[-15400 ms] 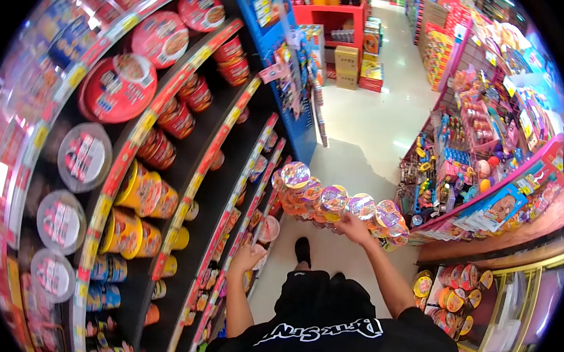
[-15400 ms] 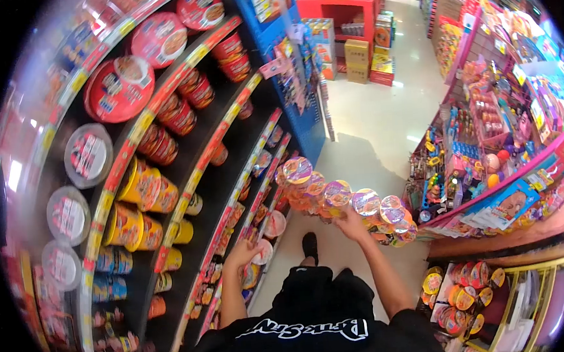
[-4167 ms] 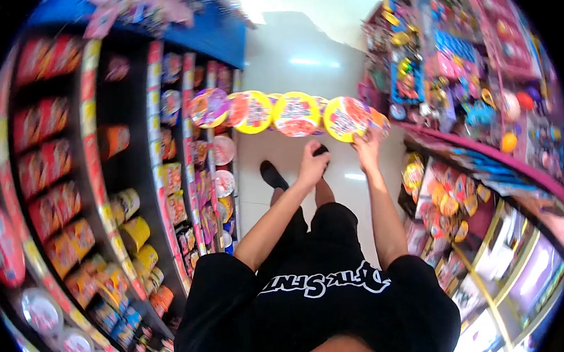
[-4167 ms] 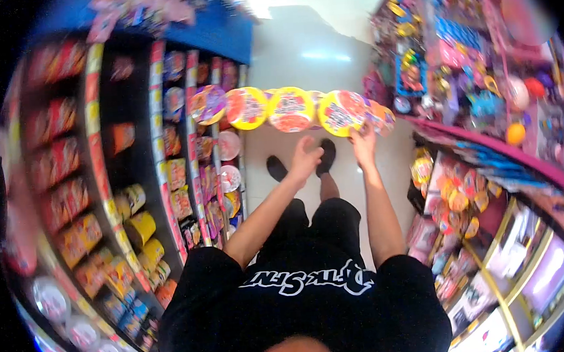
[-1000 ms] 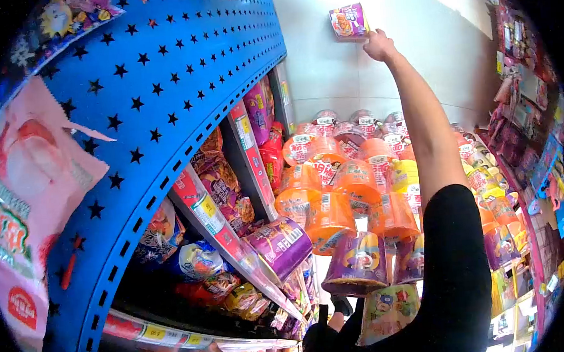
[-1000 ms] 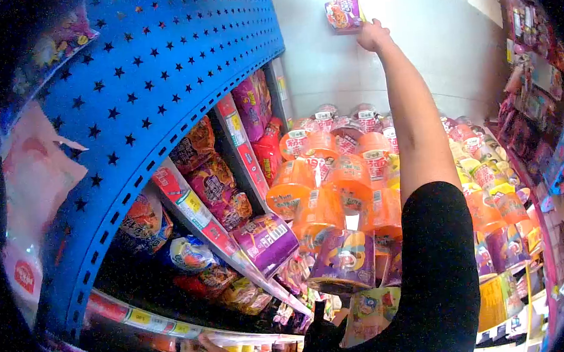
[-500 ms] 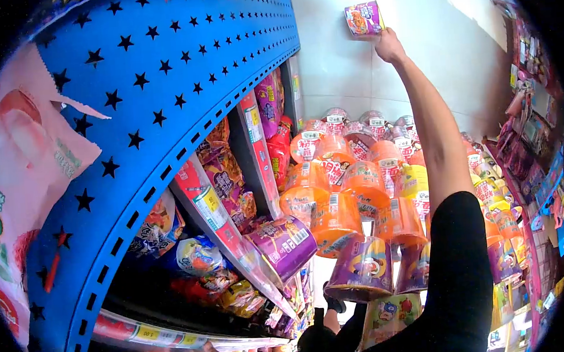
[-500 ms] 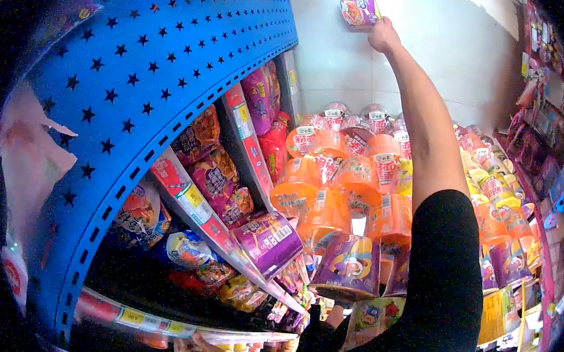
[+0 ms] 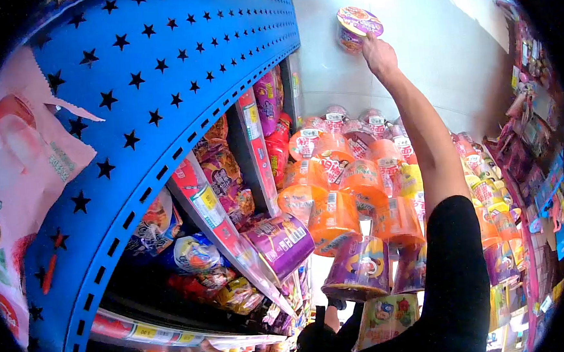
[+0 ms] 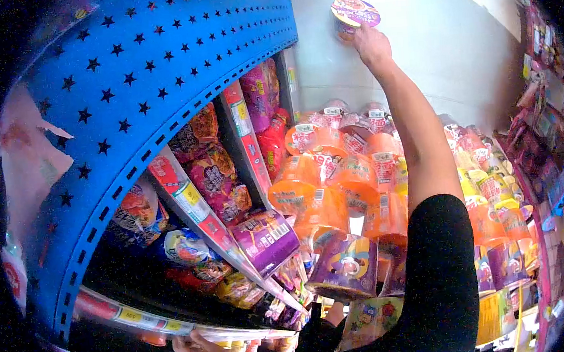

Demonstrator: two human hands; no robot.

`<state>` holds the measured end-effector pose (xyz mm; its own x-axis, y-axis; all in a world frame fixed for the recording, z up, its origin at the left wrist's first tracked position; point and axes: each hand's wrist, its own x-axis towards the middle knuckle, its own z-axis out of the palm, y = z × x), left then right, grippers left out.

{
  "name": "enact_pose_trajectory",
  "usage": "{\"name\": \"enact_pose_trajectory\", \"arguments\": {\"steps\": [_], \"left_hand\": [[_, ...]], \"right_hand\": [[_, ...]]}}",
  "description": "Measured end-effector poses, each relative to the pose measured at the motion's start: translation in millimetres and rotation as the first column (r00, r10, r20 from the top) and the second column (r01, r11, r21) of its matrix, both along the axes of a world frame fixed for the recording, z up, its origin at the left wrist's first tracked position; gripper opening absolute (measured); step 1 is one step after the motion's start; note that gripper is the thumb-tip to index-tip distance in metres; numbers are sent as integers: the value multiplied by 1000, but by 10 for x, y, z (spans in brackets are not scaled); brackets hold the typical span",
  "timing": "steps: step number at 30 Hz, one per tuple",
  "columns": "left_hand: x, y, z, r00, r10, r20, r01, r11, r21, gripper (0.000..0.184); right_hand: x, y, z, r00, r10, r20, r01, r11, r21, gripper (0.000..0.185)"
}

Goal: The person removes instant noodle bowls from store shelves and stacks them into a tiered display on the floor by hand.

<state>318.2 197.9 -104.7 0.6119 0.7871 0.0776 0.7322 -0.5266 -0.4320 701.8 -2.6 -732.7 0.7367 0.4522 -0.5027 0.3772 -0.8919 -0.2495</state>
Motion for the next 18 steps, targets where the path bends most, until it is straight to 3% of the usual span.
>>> {"name": "enact_pose_trajectory", "arguments": {"steps": [7,11,14,16,17,18], "left_hand": [[-32,22,-17,998,-20,68,21,999,-25,45],[-114,86,-10,987,-118,107,123,991,-46,44],[-145,76,-21,986,-61,152,71,996,-57,44],[-147,83,39,990,-137,27,137,990,-14,43],[-156,93,47,985,-168,-39,168,986,-1,43],[-201,73,51,998,-7,69,11,998,-61,32]], "right_hand": [[-53,235,40,980,-198,-21,199,969,146,28],[-67,285,-28,991,-128,-46,128,992,9,27],[-123,311,57,986,-129,-104,130,992,4,27],[-83,276,198,976,-126,-177,130,991,15,27],[-102,278,164,981,-143,-133,149,988,37,27],[-143,269,83,983,-163,-84,168,984,57,27]]}}
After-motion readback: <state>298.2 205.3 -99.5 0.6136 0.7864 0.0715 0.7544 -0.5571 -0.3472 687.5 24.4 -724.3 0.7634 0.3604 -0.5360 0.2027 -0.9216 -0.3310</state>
